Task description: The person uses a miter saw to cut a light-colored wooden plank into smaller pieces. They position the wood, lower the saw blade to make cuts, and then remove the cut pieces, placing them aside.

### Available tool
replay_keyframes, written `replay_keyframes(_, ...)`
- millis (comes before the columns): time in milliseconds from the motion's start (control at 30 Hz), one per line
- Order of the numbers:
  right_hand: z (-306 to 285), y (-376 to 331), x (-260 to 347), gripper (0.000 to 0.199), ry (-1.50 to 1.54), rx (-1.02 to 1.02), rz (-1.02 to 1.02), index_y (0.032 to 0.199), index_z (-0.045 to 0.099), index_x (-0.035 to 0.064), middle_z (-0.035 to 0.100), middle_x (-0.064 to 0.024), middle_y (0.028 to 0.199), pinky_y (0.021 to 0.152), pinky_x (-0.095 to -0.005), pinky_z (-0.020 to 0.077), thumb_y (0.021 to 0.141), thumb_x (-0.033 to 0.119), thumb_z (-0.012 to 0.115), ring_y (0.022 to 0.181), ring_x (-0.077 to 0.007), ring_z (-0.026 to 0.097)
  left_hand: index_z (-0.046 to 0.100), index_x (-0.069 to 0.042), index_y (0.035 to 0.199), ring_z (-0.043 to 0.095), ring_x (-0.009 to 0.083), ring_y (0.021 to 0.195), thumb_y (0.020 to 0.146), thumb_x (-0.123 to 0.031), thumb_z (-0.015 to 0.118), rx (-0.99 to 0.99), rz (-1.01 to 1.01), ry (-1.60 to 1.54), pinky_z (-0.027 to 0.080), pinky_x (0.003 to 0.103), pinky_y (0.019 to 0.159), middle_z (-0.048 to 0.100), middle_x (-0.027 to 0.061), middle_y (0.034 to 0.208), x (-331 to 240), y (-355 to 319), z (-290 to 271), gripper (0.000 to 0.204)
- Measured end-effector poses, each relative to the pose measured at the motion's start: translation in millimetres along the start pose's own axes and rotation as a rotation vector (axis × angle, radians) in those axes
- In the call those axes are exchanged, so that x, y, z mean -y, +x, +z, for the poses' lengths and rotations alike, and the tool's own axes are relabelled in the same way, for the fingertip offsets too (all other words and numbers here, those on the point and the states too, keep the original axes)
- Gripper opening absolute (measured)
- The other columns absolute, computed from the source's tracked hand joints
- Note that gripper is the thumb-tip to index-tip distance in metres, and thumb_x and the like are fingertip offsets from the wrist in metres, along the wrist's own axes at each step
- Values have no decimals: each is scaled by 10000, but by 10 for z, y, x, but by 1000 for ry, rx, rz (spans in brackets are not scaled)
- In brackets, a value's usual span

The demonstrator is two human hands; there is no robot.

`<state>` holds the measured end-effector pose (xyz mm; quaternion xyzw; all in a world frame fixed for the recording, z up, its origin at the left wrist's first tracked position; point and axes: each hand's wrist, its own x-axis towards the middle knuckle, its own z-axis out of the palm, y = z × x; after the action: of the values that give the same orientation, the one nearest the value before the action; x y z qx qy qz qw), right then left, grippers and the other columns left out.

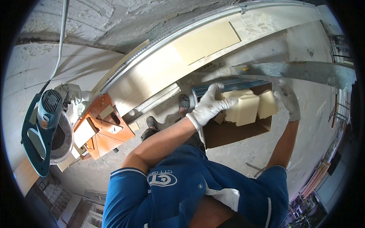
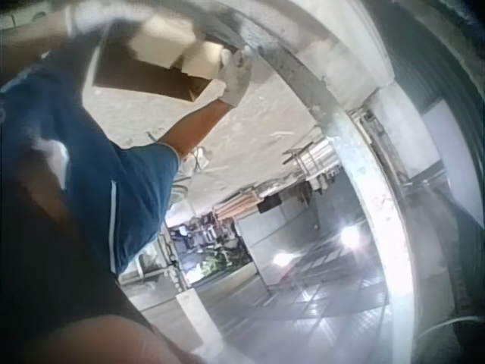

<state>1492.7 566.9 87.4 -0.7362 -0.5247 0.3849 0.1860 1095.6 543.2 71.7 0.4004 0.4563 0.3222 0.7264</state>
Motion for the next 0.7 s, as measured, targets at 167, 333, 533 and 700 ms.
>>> replay_keyframes(167, 180, 687, 387, 583, 49, -57, -274, 1353, 600, -11, 623, -152, 1350, 1072, -343, 418, 917, 357, 721, 1249, -243, 573, 360, -7, 1471, 552, 231, 1165, 952, -400, 722, -426, 242, -349, 473, 356, 980, 561, 130, 1278, -73, 249, -400, 745)
replay_keyframes(333, 1081, 1509, 1095, 603, 89, -44, -352, 1341, 615, -12, 643, -188, 1338, 1042, -376, 456, 939, 434, 666, 1224, -288, 606, 567, -14, 1262, 612, 254, 1020, 939, -383, 725, -726, -64, -310, 510, 407, 851, 641, 174, 1161, -103, 874, -864, 515)
replay_keyframes(533, 1426, 1841, 1293, 592, 1, 120, -70, 1288, 651, -14, 677, -208, 1270, 1028, -411, 457, 897, 427, 699, 1196, -315, 629, 649, -35, 1122, 689, 284, 871, 936, -234, 730, -729, -181, -538, 594, 458, 746, 701, 162, 980, -123, 1074, -806, 284)
replay_keyframes(700, 1257, 1895, 1202, 502, 260, 41, -188, 1228, 671, -17, 707, -139, 1138, 906, -352, 489, 895, 354, 727, 1044, -209, 639, 611, 23, 1125, 701, 260, 849, 937, -145, 710, -810, -73, -114, 578, 394, 683, 697, 174, 1023, -78, 1234, -697, 271)
